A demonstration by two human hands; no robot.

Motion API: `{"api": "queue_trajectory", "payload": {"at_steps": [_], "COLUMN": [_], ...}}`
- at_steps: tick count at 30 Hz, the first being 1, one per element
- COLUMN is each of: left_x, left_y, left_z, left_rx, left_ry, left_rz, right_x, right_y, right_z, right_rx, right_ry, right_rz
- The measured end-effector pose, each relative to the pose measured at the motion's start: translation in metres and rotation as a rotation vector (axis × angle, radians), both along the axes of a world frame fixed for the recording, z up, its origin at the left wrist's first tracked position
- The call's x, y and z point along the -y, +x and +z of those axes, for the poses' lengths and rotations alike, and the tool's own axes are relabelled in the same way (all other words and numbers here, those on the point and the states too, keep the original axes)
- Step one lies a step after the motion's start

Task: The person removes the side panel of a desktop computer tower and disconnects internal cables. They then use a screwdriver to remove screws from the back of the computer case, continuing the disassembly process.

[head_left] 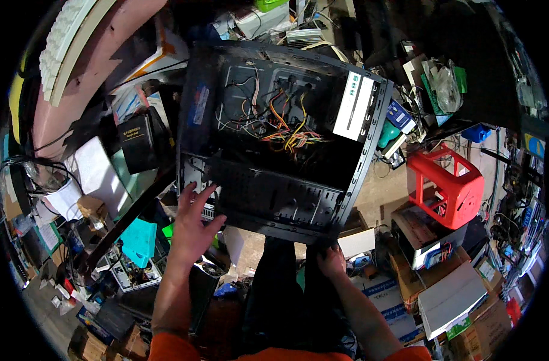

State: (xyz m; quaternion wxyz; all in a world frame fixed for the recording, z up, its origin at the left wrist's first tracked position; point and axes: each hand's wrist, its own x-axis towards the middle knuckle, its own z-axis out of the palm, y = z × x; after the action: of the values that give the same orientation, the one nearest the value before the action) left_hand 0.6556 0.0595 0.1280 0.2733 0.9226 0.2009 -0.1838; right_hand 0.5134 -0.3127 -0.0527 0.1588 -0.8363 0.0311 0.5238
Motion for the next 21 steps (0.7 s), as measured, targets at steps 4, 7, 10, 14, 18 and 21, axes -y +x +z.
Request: {"api": "queue_trajectory", "payload": {"at_steps": [4, 7, 10, 14, 18, 21], "left_x": [0.000, -0.008, -0.017, -0.014, -0.006, -0.010], "left_y": [0.029, 0.081, 0.134, 0.174, 0.173, 0.171], "left_z": [0.011, -0.017, -0.082, -0.147, -0.163, -0.173], "left_rx": [0.071, 0.178, 0.061, -0.114, -0.178, -0.167], "left_ry": [0.011, -0.071, -0.034, 0.183, 0.314, 0.352], "left_rz": [0.012, -0.128, -0.279, -0.447, -0.573, -0.526], "right_x": [-0.004, -0.012, -0.010, -0.012, -0.015, -0.018], "right_y": [-0.003, 0.010, 0.005, -0.001, -0.013, -0.008], "right_z": [0.000, 0.015, 0.010, 0.005, 0.004, 0.010], "right_rx": [0.050, 0.045, -0.043, -0.034, 0.053, 0.024], "right_ry": [-0.010, 0.034, -0.040, -0.022, -0.037, -0.045], "right_rz": [-0.005, -0.056, -0.020, -0.072, -0.103, -0.112]}}
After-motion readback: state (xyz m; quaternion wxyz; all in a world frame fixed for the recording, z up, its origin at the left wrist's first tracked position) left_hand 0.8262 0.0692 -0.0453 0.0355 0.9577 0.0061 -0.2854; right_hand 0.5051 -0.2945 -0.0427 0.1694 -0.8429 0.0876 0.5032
